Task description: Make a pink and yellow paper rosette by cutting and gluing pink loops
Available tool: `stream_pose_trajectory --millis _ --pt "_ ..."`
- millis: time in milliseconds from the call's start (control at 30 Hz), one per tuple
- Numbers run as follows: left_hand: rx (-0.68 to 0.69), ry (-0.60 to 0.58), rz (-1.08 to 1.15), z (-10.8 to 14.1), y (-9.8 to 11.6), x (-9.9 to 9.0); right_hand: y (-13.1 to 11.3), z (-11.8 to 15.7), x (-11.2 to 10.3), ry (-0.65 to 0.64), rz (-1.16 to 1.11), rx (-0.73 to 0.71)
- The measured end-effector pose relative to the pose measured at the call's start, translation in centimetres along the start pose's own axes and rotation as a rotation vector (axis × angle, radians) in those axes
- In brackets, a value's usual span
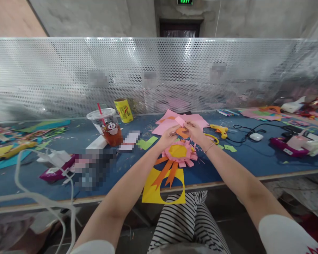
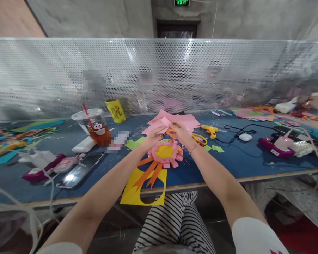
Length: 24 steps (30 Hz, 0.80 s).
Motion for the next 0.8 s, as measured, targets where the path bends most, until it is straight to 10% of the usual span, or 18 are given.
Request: stream_pose_trajectory --millis 233,367,533,800 --pt "-0.036 0.112 -0.743 0.4 1.0 -2.3 -0.7 -0.6 -3.2 0.123 -0.07 0.033" --pt "-0.334 -0.213 -1.102 1.1 -0.9 -3.3 0.0 -1.2 -5.3 0.269 -0.021 0.078" --pt "-0.387 -0.28 -1.049 1.3 -1.2 -2.9 2.0 -1.1 -5.0 0.303 0.437 0.036" --pt "-0.332 -0.11 -0.57 0.9 -1.3 -2.4 1.1 0.0 -2.7 0.196 0.936 -0.501"
Point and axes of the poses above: each hand's wrist, its own z-axis away from the middle knuckle, its own x-axis out of the palm, y = z × x, the point moved 5 cm from there along -z, towards the middle knuckle, and after that the axes turned 10 degrees about y, right-handed, at the moved point
